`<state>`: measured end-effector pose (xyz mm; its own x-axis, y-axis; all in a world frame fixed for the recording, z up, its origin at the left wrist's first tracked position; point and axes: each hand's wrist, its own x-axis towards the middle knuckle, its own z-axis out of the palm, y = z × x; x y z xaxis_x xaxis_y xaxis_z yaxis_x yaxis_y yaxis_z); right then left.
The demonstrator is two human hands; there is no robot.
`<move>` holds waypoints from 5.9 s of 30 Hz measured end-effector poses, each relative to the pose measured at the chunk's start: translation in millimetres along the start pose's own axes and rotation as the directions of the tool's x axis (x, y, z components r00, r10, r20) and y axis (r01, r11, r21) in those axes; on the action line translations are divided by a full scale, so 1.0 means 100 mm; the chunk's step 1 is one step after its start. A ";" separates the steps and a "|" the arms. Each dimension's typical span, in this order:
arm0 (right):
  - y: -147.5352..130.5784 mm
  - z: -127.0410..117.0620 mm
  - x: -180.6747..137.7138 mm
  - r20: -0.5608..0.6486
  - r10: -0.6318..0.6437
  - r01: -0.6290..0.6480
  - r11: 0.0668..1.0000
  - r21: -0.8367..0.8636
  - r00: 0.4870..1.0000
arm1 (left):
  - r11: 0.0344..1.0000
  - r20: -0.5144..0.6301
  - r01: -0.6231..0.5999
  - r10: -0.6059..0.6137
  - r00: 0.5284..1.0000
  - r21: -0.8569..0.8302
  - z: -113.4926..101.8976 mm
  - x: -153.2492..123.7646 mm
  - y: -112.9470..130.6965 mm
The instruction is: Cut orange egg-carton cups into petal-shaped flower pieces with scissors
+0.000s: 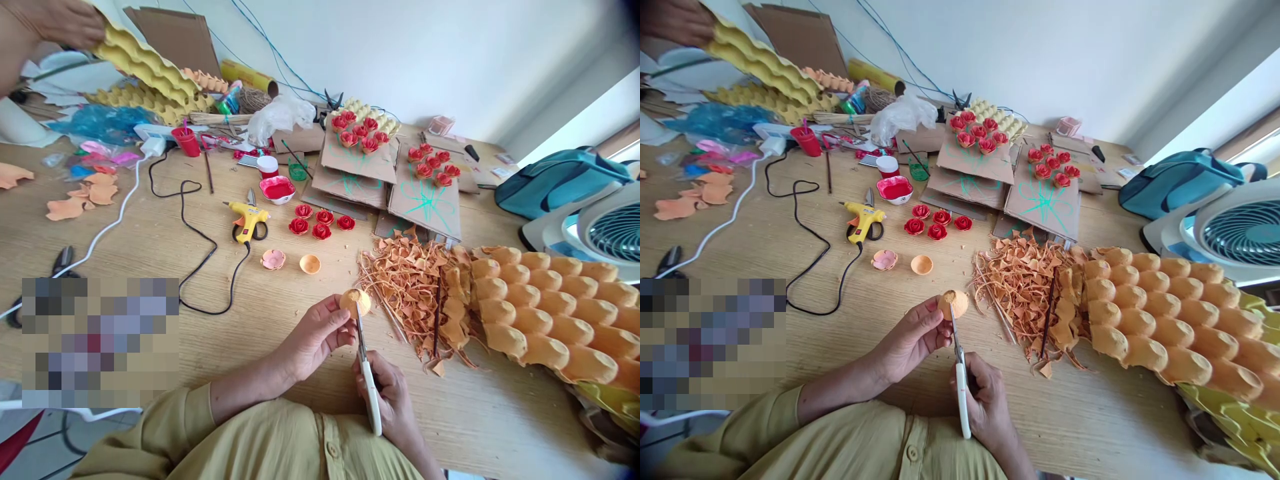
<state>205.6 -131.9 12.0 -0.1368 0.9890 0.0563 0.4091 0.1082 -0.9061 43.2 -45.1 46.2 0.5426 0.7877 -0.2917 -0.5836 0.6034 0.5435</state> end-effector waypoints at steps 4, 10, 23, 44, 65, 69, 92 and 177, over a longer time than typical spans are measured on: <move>0.01 0.01 -0.01 0.001 0.019 -0.019 0.999 -0.028 1.000 | 0.974 -0.064 -0.081 0.097 0.993 0.211 0.07 -0.01 0.00; 0.03 0.02 -0.01 0.010 0.019 -0.019 0.999 -0.043 1.000 | 0.940 -0.111 -0.126 0.168 0.980 0.316 0.12 0.01 -0.02; 0.01 -0.02 0.03 0.115 0.189 -0.199 0.976 0.085 0.975 | 0.959 -0.095 -0.138 0.166 0.981 0.246 -0.08 0.06 0.03; -0.08 -0.27 -0.04 0.235 0.323 -0.381 0.882 0.278 0.917 | 0.984 -0.175 -0.174 0.177 0.969 0.035 -0.19 0.14 0.10; -0.07 -0.30 0.01 0.240 0.232 -0.235 0.972 -0.016 0.943 | 0.975 -0.126 -0.119 0.097 0.987 -0.185 -0.29 0.19 0.08; -0.08 -0.29 0.01 0.235 0.216 -0.214 0.976 -0.035 0.948 | 0.977 -0.120 -0.101 0.080 0.990 -0.187 -0.31 0.19 0.06; -0.03 -0.13 0.06 0.105 0.124 -0.119 0.991 -0.055 0.987 | 0.990 -0.093 -0.109 0.118 0.989 0.091 -0.13 0.05 0.06; 0.05 0.04 0.04 0.061 0.066 -0.066 0.998 0.005 0.996 | 0.987 -0.063 -0.015 0.025 0.998 0.158 -0.17 0.06 0.06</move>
<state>203.7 -127.8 6.5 -0.1645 0.9860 -0.0290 0.4125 0.0420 -0.9100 32.3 -34.7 34.2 0.4884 0.8090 -0.3269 -0.4887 0.5640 0.6656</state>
